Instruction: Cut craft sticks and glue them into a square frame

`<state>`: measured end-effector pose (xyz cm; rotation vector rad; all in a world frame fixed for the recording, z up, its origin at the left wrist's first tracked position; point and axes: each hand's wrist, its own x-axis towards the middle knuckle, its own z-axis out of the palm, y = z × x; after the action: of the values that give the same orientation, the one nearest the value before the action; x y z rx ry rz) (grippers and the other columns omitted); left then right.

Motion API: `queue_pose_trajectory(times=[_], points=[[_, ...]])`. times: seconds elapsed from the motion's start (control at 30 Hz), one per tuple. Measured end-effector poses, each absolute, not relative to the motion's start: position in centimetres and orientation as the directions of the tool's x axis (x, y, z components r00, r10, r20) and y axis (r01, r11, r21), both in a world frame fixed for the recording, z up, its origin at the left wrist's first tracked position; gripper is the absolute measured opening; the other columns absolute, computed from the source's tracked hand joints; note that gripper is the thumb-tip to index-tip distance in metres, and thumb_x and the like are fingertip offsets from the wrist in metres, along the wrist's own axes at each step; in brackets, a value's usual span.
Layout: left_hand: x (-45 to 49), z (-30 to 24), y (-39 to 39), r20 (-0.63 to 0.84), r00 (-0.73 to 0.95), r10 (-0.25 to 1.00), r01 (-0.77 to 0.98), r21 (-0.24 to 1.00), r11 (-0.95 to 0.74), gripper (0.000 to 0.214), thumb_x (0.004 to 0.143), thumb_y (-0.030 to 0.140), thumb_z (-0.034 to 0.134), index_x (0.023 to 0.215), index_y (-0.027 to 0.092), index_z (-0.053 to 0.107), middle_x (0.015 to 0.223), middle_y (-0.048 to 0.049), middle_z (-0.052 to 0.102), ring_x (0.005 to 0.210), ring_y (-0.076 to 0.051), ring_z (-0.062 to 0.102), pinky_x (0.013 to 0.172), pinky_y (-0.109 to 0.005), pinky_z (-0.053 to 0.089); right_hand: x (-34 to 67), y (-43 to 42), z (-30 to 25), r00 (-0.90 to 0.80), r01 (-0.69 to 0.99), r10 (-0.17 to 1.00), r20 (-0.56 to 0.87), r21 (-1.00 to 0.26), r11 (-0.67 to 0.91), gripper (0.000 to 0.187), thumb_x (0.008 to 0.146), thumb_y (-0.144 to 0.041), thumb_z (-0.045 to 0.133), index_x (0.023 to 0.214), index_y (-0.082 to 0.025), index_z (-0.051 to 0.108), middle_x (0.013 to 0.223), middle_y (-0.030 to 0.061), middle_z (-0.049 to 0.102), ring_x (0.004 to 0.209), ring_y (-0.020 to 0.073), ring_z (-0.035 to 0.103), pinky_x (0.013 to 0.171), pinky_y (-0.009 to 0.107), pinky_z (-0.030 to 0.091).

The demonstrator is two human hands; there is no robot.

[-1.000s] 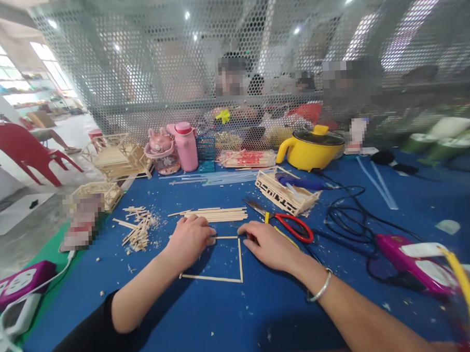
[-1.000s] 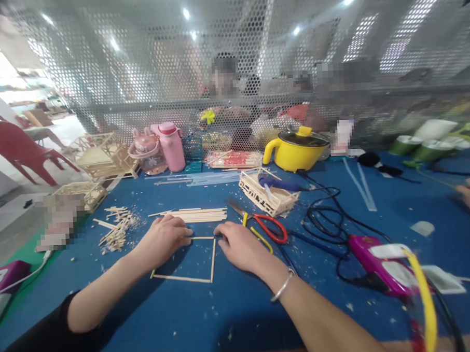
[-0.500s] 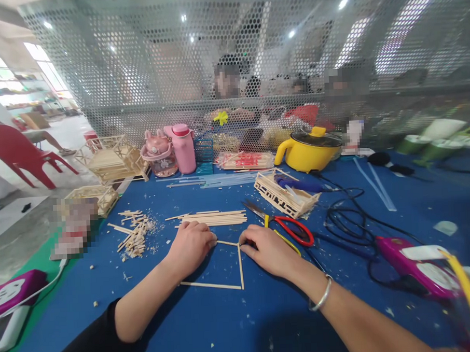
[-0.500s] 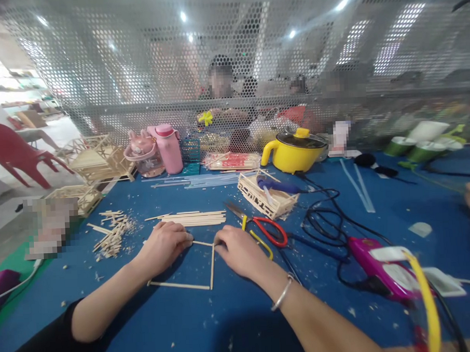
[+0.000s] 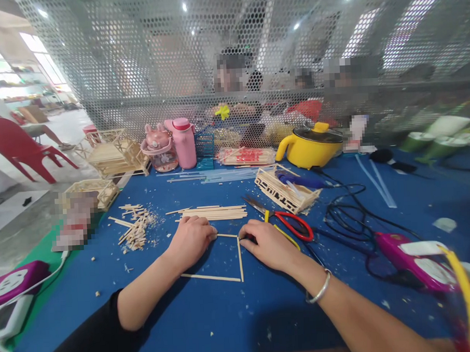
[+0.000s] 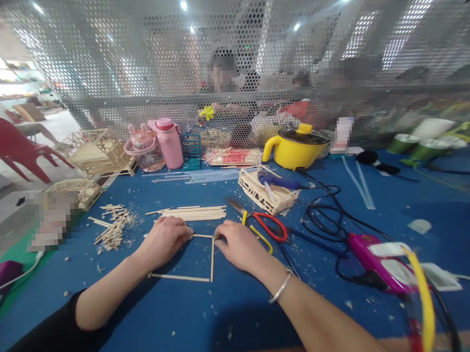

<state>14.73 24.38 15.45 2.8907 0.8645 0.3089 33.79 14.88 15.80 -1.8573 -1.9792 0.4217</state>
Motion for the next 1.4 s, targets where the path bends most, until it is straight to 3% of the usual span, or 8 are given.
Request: queue_pose_trajectory(times=[0.33,0.47,0.67,1.4], points=[[14.5,15.2,24.5,0.187,0.826,0.532,0.503,0.180,-0.845,0.026,0.088,0.029,0.044,0.086,0.024,0.070,0.075,-0.0038,0.061,0.080,-0.018,0.054,0.076,-0.032,0.034,34.0,14.6,16.1,-0.062,0.880,0.995,0.080,-0.466,0.093,0.007,0.075,-0.017,0.057,0.081,-0.019,0.059,0.079,0.0005,0.058,0.069,0.0123,0.051,0.064,0.024,0.038],[14.5,15.3,24.5,0.177,0.827,0.534,0.508,0.171,-0.844,0.027,0.089,0.030,0.043,0.085,0.024,0.069,0.076,-0.0034,0.062,0.080,-0.018,0.055,0.076,-0.032,0.034,34.3,13.9,17.2,-0.200,0.867,0.980,0.017,-0.464,0.184,0.014,0.066,-0.018,0.066,0.073,-0.019,0.053,0.072,-0.0024,0.054,0.064,0.0105,0.046,0.058,0.022,0.035],[14.4,15.4,24.5,0.175,0.825,0.537,0.511,0.175,-0.842,0.027,0.089,0.030,0.044,0.083,0.023,0.069,0.076,-0.0036,0.061,0.079,-0.018,0.054,0.074,-0.032,0.034,33.9,13.6,17.5,-0.330,0.855,0.941,-0.074,-0.446,0.264,0.009,0.070,-0.024,0.068,0.067,-0.019,0.061,0.072,-0.0010,0.057,0.068,0.0114,0.050,0.062,0.022,0.036],[14.6,15.4,24.4,0.161,0.822,0.547,0.523,0.168,-0.836,0.024,0.088,0.029,0.046,0.088,0.023,0.069,0.078,-0.0036,0.063,0.082,-0.019,0.055,0.077,-0.033,0.034,33.6,13.6,17.3,-0.312,0.876,0.947,-0.075,-0.409,0.256,0.011,0.071,-0.027,0.066,0.065,-0.019,0.061,0.072,-0.0009,0.060,0.067,0.0116,0.051,0.061,0.022,0.034]])
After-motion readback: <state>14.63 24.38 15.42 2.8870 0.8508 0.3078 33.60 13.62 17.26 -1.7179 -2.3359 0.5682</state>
